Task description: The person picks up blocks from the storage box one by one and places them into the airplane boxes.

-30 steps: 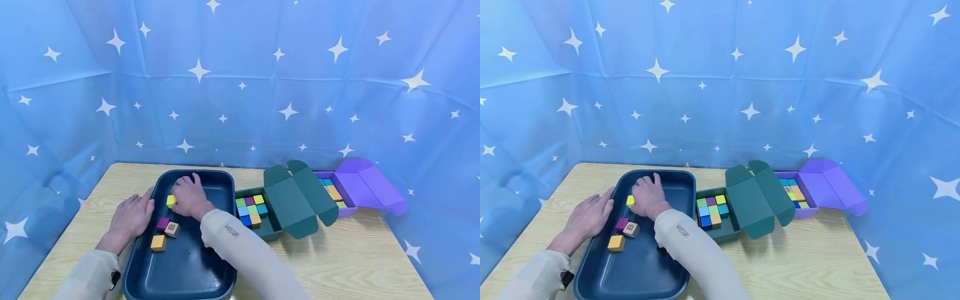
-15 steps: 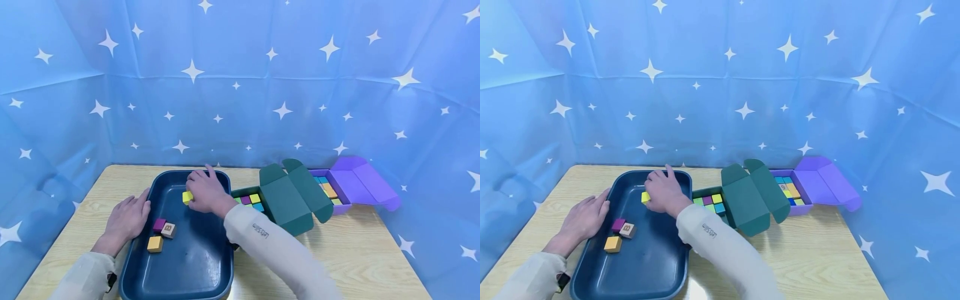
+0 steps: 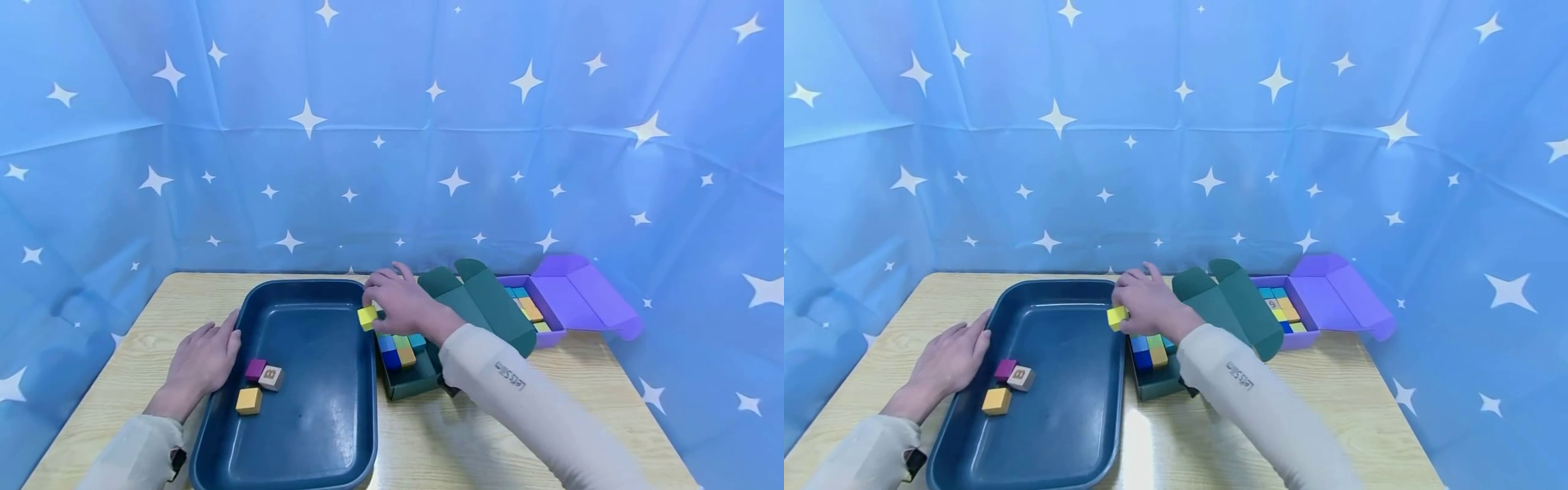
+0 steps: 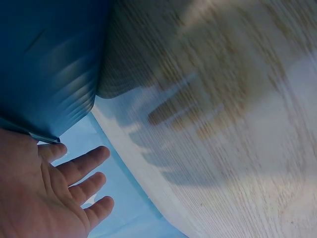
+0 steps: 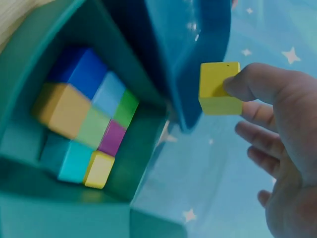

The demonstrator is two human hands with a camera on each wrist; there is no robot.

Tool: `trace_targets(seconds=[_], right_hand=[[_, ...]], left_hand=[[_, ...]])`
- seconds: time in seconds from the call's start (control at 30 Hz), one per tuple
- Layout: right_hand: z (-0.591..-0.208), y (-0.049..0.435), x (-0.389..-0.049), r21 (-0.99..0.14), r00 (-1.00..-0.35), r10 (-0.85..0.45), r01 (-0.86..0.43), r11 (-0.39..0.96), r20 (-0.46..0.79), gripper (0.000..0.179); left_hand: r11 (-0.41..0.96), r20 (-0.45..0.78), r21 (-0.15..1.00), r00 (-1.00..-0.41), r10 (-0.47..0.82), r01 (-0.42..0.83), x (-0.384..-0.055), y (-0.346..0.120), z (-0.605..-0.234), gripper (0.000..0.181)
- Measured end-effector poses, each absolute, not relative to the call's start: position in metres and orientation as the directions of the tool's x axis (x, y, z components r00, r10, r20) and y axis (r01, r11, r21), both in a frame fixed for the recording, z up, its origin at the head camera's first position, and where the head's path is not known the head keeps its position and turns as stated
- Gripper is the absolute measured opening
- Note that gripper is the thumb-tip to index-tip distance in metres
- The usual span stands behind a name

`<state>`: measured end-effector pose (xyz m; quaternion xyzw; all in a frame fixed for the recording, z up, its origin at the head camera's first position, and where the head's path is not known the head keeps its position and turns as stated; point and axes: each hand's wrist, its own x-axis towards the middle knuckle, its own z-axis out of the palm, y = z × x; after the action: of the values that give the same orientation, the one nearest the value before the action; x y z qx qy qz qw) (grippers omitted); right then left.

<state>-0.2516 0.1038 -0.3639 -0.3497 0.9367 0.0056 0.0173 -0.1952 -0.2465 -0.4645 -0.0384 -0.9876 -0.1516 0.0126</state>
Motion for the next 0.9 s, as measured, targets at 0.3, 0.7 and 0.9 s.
trace_targets(seconds=[0.3,0.7,0.9], right_hand=[[-0.365,0.147,-0.244,-0.003,-0.776,-0.626,-0.628,0.778,-0.078,0.023],[-0.387,0.175,-0.233,0.023,-0.804,-0.57,-0.581,0.813,-0.167,0.024],[-0.4,0.177,-0.23,0.034,-0.802,-0.573,-0.586,0.81,-0.169,0.022]], left_hand=[[0.949,0.027,0.306,-0.997,0.066,0.071,-0.196,-0.246,-0.466,0.058],[0.945,0.048,0.316,-0.996,0.072,0.084,-0.194,-0.246,-0.466,0.058],[0.945,0.063,0.315,-0.995,0.074,0.09,-0.193,-0.246,-0.466,0.058]])
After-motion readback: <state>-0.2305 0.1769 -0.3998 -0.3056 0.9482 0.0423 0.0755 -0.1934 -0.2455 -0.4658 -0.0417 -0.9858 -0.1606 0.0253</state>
